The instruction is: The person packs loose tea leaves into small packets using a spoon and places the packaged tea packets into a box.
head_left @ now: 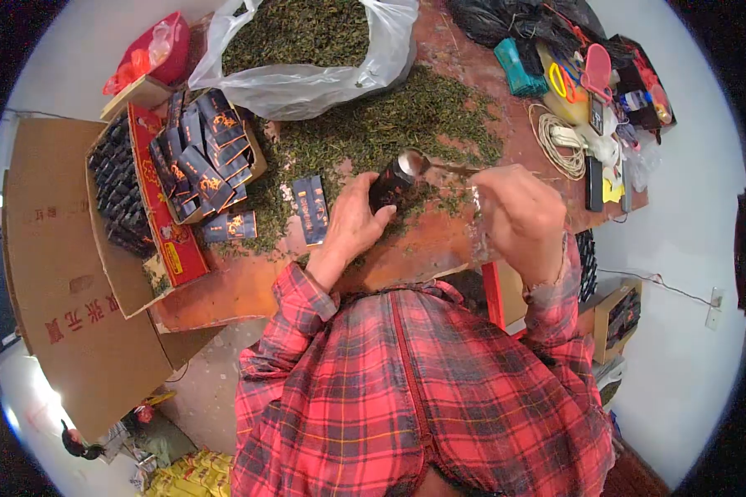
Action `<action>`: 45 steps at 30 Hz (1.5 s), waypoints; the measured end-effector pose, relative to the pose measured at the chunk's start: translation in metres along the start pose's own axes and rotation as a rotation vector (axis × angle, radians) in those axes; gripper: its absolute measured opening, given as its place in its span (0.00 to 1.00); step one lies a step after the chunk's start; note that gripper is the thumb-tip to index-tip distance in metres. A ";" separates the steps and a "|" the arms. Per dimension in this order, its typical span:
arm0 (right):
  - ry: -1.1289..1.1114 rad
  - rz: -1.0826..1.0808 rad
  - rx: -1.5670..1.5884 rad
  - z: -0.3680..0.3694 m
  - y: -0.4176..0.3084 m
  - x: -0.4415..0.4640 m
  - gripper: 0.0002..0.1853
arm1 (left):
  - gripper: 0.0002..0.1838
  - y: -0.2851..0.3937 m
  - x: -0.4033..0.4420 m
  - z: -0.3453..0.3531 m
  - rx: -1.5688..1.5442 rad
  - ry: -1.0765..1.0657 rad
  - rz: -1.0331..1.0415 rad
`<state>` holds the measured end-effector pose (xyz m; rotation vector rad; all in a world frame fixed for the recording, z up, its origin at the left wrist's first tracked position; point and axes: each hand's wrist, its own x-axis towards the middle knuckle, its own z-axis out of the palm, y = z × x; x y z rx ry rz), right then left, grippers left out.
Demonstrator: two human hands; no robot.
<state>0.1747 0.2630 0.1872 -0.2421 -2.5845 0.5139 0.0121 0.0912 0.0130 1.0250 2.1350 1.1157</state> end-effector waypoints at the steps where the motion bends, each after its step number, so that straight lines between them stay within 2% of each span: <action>1: 0.039 0.049 0.001 0.001 0.002 -0.001 0.12 | 0.33 0.000 -0.002 -0.001 0.015 0.014 0.003; 3: 0.119 0.146 -0.001 0.007 0.011 -0.007 0.07 | 0.32 -0.003 -0.006 -0.003 0.015 0.041 0.005; 6: 0.122 0.332 -0.026 0.020 0.029 -0.023 0.05 | 0.32 -0.008 -0.013 -0.006 -0.009 0.073 -0.016; 12: 0.022 0.513 -0.023 0.058 0.069 -0.066 0.05 | 0.32 -0.009 -0.022 -0.015 0.008 0.077 -0.071; 15: 0.029 0.478 -0.007 0.069 0.073 -0.076 0.06 | 0.35 -0.019 -0.024 -0.013 0.067 0.077 -0.065; 18: 0.066 0.532 0.084 0.083 0.072 -0.071 0.06 | 0.35 -0.021 -0.024 -0.011 0.059 0.077 -0.071; 21: 0.207 0.527 0.066 0.094 0.072 -0.058 0.06 | 0.35 -0.016 -0.023 -0.013 0.076 0.063 -0.093; 24: 0.214 0.556 0.118 0.099 0.086 -0.054 0.06 | 0.34 -0.017 -0.022 -0.011 0.096 0.063 -0.081; 27: 0.185 0.570 0.044 0.094 0.083 -0.053 0.05 | 0.34 -0.021 -0.022 -0.009 0.098 0.070 -0.072; 30: 0.208 0.674 0.208 0.097 0.085 -0.066 0.04 | 0.34 -0.026 -0.024 -0.007 0.089 0.090 -0.054; 32: 0.227 0.640 0.187 0.099 0.086 -0.072 0.05 | 0.34 -0.017 -0.024 -0.012 0.078 0.057 -0.123; 36: 0.291 0.666 0.249 0.117 0.083 -0.069 0.06 | 0.34 -0.023 -0.023 -0.008 0.096 0.075 -0.103; 38: 0.300 0.763 0.352 0.129 0.079 -0.059 0.06 | 0.33 -0.021 -0.022 -0.007 0.099 0.074 -0.098; 41: 0.306 0.779 0.446 0.152 0.089 -0.057 0.07 | 0.33 -0.026 -0.023 -0.003 0.079 0.120 0.004; 45: 0.269 0.807 0.525 0.172 0.102 -0.062 0.09 | 0.32 -0.011 -0.023 -0.012 0.054 0.045 -0.121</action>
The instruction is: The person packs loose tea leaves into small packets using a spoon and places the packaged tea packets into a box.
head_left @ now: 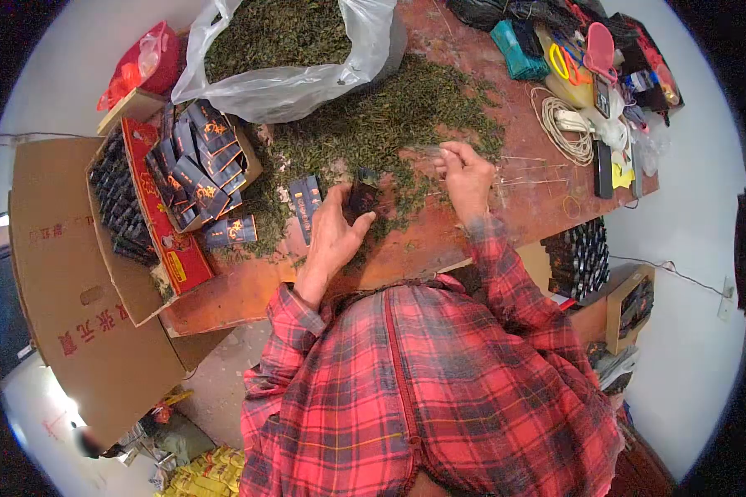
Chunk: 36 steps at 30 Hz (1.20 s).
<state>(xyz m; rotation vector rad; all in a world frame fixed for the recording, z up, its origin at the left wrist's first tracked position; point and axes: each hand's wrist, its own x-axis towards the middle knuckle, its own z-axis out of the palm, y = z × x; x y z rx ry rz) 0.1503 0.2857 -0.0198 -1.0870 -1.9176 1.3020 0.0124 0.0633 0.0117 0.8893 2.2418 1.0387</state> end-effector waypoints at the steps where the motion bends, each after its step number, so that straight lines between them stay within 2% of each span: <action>1: 0.009 0.001 0.037 0.001 0.004 0.000 0.08 | 0.31 0.002 0.000 -0.001 -0.013 -0.003 -0.007; 5: 0.036 0.012 0.125 -0.001 0.006 -0.001 0.07 | 0.30 -0.002 -0.002 0.001 -0.023 0.012 -0.006; 8: 0.042 0.009 0.163 -0.008 0.002 -0.003 0.08 | 0.33 -0.015 -0.001 0.007 0.006 0.022 0.037; 12: 0.042 -0.057 0.207 -0.017 -0.002 -0.003 0.08 | 0.33 -0.002 0.001 0.002 0.008 0.003 0.048; 15: 0.034 0.031 0.232 -0.027 -0.021 -0.008 0.08 | 0.34 0.005 0.003 -0.001 -0.010 -0.022 0.011; 21: 0.027 -0.070 0.235 -0.045 -0.051 -0.014 0.07 | 0.32 0.009 0.004 -0.002 -0.008 0.010 0.028; 23: 0.019 -0.076 0.227 -0.051 -0.061 -0.018 0.07 | 0.28 0.011 0.005 -0.001 -0.046 0.025 0.019; 30: -0.044 -0.100 0.185 -0.064 -0.095 -0.025 0.07 | 0.30 0.001 0.007 0.004 -0.025 0.069 0.084; 36: -0.117 -0.180 0.024 -0.065 -0.109 -0.023 0.07 | 0.31 -0.002 0.009 0.006 -0.010 0.057 0.083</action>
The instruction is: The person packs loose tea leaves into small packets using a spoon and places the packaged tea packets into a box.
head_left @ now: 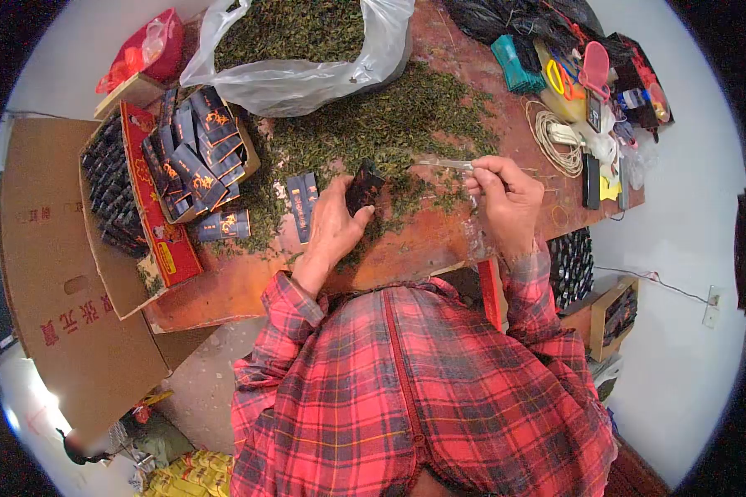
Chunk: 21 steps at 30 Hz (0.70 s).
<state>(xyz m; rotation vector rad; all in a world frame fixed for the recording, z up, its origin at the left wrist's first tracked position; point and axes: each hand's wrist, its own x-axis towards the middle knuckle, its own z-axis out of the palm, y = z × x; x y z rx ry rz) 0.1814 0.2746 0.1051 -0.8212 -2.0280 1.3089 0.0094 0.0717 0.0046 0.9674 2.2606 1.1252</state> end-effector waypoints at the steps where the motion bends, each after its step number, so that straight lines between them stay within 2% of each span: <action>1: -0.018 -0.018 -0.035 0.000 -0.007 0.001 0.07 | 0.31 -0.005 0.000 0.002 0.007 0.003 0.007; 9: -0.090 -0.154 -0.208 0.010 -0.031 0.007 0.06 | 0.32 -0.004 0.002 0.005 0.064 0.000 0.000; 15: -0.179 -0.472 -0.394 0.013 -0.038 0.015 0.06 | 0.32 -0.007 0.002 0.006 0.045 -0.014 0.022; 21: -0.268 -0.616 -0.483 0.013 -0.053 0.016 0.12 | 0.31 -0.005 -0.001 0.008 0.038 0.011 0.052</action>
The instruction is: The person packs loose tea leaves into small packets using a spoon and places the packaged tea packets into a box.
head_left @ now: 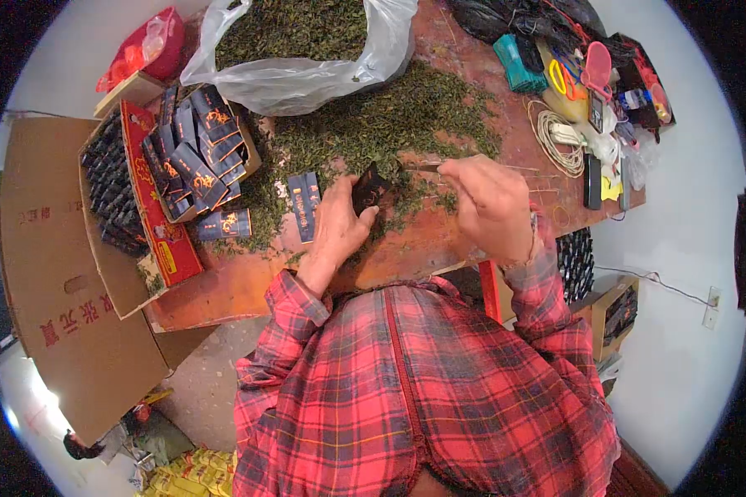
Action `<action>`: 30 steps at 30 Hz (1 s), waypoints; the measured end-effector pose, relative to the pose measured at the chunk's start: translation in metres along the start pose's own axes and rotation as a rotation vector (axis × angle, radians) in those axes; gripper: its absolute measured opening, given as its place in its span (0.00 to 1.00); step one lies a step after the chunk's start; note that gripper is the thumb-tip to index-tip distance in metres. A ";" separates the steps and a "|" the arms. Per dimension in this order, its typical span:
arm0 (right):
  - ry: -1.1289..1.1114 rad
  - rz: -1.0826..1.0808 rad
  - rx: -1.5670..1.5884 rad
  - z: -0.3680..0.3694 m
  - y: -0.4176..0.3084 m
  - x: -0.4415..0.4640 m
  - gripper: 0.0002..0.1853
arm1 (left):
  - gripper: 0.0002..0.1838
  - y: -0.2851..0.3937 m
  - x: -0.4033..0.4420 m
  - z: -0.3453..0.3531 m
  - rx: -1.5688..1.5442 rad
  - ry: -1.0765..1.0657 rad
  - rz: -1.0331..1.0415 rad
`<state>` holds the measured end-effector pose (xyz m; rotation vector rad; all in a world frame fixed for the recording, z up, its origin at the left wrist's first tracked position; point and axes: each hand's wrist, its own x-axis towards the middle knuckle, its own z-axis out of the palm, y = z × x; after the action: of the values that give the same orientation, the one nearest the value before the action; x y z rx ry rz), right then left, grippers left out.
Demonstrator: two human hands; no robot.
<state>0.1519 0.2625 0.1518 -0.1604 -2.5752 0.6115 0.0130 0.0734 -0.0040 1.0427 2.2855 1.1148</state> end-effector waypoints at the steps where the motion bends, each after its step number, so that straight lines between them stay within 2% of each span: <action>1: -0.010 -0.015 -0.020 -0.003 -0.003 0.001 0.14 | 0.31 0.002 0.000 -0.001 0.001 -0.001 -0.004; 6: -0.045 -0.094 -0.066 -0.010 -0.010 0.001 0.20 | 0.30 0.006 -0.001 -0.002 0.001 -0.013 -0.038; 17: -0.044 -0.133 -0.099 -0.015 -0.022 -0.003 0.23 | 0.32 0.007 -0.004 -0.002 -0.057 -0.052 -0.114; 26: -0.033 -0.157 -0.097 -0.017 -0.025 -0.002 0.23 | 0.32 0.001 -0.008 0.001 0.023 0.052 0.018; 30: -0.051 -0.178 -0.097 -0.014 -0.031 -0.002 0.23 | 0.32 0.006 -0.010 0.000 0.003 0.017 -0.037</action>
<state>0.1601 0.2405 0.1761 0.0522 -2.6330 0.4302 0.0227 0.0683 0.0013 0.9908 2.3110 1.1102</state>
